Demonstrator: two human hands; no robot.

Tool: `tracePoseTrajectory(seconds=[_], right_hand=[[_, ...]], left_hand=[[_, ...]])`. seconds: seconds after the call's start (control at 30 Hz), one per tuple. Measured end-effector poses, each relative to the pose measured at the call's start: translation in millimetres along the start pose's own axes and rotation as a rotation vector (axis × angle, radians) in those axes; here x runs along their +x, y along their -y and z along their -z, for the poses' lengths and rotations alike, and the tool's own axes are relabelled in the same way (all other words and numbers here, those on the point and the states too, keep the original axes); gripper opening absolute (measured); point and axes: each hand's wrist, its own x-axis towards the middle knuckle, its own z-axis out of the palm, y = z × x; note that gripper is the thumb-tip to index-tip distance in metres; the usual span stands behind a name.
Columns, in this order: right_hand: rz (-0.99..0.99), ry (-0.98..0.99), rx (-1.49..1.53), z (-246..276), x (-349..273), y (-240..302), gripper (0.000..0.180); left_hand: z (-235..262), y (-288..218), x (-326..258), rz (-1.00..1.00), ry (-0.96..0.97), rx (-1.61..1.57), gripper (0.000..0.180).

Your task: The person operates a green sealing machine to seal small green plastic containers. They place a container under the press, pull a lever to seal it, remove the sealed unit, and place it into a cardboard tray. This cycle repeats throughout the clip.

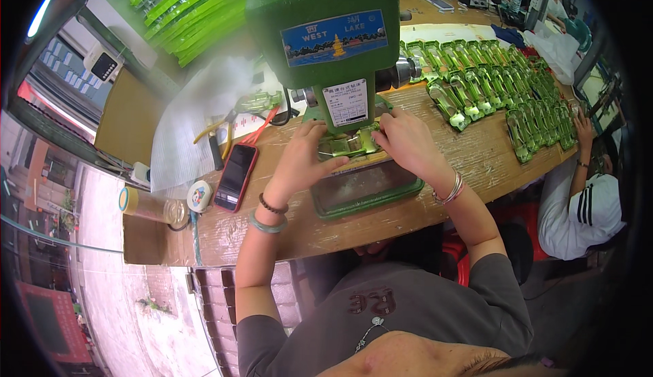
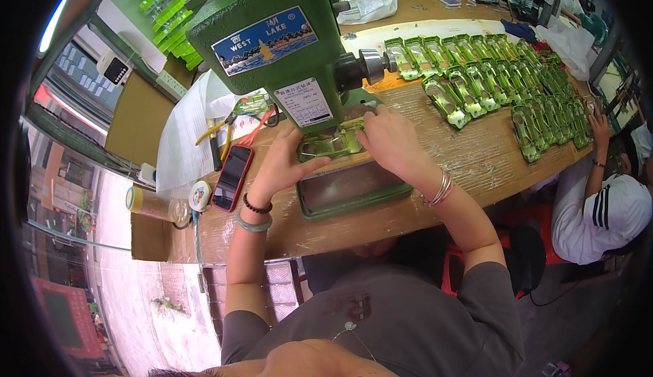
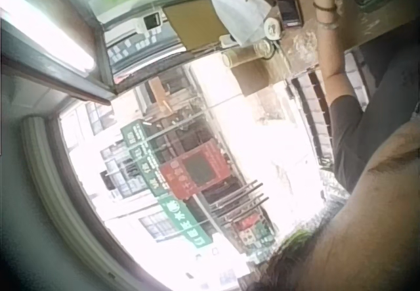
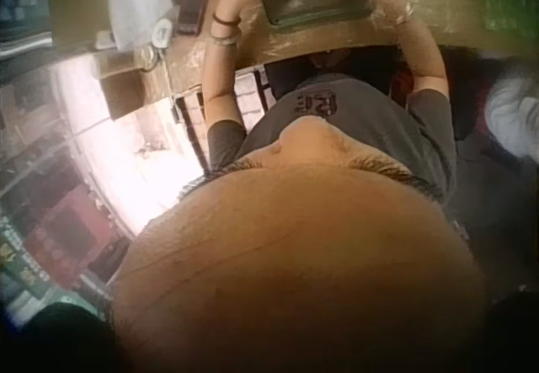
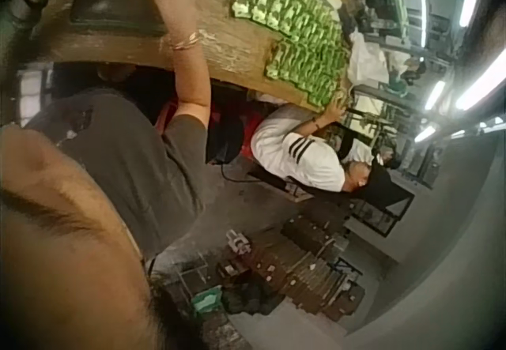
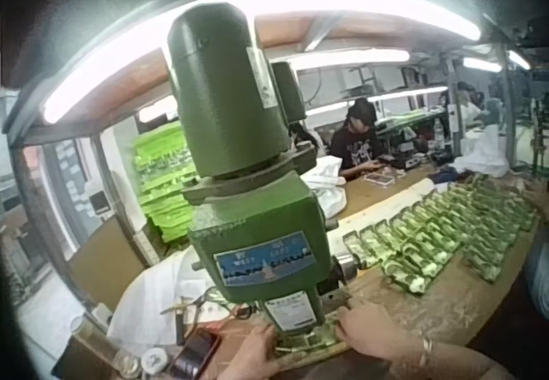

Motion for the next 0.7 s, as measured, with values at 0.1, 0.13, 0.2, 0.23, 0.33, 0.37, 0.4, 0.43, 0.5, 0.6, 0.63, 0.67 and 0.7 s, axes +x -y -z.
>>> tracePoseTrajectory(seconds=[0.1,0.13,0.2,0.23,0.33,0.37,0.4,0.43,0.5,0.6,0.63,0.67,0.7], right_hand=[[0.017,0.026,-0.017,2.3,3.2,-2.7,0.022],[0.018,0.039,-0.009,5.5,3.9,-4.1,0.022],[0.007,0.103,0.016,9.9,8.0,-9.0,0.021],[0.001,0.135,0.028,11.4,9.6,-11.3,0.021],[0.044,0.084,0.06,13.4,6.9,-12.4,0.024],[0.016,0.119,0.138,16.3,9.5,-17.0,0.024],[-0.008,0.154,0.218,20.5,14.5,-24.0,0.023],[-0.036,0.187,0.296,23.9,20.3,-33.7,0.023],[-0.335,0.086,0.6,15.9,36.8,-76.1,0.021],[-0.556,0.125,1.053,3.8,64.3,-86.3,0.021],[-0.59,0.169,1.203,1.8,71.4,-86.8,0.021],[-0.476,0.046,1.292,-10.3,79.2,-95.0,0.019],[-0.35,-0.062,1.299,-15.5,93.6,-100.1,0.017]], left_hand=[[-3.9,2.6,-3.6,0.029,0.048,-0.053,0.072],[-4.7,3.9,-6.0,0.018,0.043,-0.049,0.076],[-5.9,8.1,-9.3,-0.027,0.051,-0.034,0.082],[-6.5,9.9,-11.3,-0.049,0.055,-0.027,0.085],[-5.7,6.2,-16.5,-0.043,0.062,-0.021,0.098],[-7.4,7.2,-17.7,-0.033,0.05,-0.043,0.099],[-8.4,8.1,-19.8,-0.021,0.034,-0.062,0.099],[-9.2,9.0,-20.7,-0.013,0.021,-0.08,0.1],[-11.6,9.1,-22.6,0.015,0.007,-0.105,0.1],[-15.2,12.3,-22.8,0.022,-0.021,-0.115,0.099],[-16.7,13.0,-21.8,0.015,-0.031,-0.116,0.099],[-18.0,13.5,-20.4,0.011,-0.033,-0.119,0.098],[-19.1,15.0,-20.9,0.016,-0.038,-0.117,0.098]])
